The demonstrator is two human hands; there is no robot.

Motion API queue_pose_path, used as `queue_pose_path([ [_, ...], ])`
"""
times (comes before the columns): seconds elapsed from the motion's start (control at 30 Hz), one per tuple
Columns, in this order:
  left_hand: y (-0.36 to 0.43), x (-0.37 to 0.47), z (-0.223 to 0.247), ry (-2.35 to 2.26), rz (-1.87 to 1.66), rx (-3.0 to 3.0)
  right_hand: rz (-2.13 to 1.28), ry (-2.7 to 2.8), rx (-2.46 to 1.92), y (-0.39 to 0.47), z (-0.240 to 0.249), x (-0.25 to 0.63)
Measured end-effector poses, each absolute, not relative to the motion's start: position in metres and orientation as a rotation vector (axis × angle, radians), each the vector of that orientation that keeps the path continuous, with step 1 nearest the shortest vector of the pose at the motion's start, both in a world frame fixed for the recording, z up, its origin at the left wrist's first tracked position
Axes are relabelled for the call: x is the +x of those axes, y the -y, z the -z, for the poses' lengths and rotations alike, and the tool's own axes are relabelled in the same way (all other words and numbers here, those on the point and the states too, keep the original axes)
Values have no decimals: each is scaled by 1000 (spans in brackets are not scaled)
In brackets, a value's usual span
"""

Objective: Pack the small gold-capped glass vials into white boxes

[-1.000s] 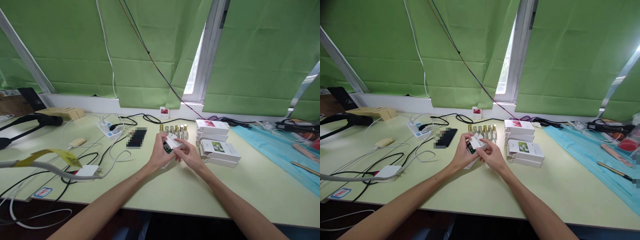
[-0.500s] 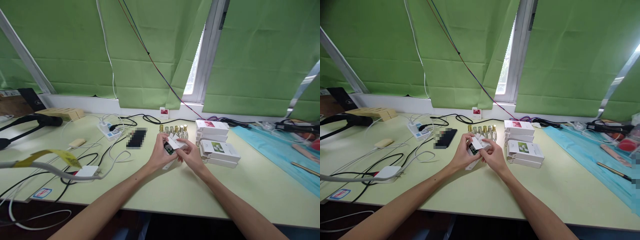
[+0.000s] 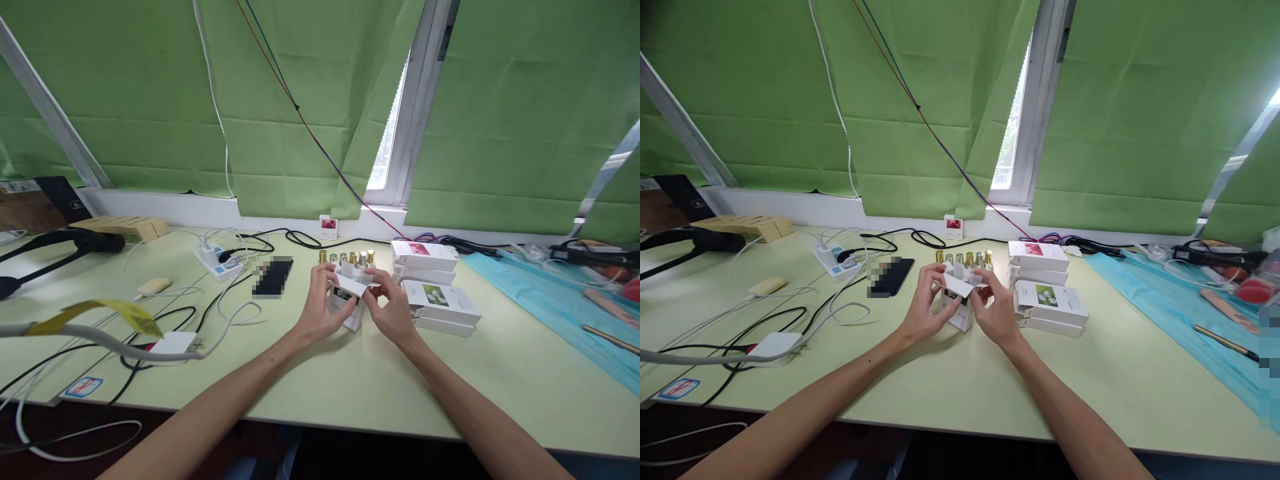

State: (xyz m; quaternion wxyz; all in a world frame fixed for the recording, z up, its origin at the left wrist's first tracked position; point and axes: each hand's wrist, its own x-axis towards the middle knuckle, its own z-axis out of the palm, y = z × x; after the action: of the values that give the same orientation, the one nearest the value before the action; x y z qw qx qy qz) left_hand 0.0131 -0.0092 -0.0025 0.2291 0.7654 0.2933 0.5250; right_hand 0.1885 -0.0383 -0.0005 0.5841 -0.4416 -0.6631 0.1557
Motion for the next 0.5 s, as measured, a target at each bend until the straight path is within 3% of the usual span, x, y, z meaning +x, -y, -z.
queue_pose_path([
  [0.17, 10, 11, 1, -829, -1518, 2033, -219, 1649, -1035, 39, 2, 189],
  [0.5, 8, 14, -2, -930, -1678, 1919, -238, 1657, -996, 39, 0, 188],
])
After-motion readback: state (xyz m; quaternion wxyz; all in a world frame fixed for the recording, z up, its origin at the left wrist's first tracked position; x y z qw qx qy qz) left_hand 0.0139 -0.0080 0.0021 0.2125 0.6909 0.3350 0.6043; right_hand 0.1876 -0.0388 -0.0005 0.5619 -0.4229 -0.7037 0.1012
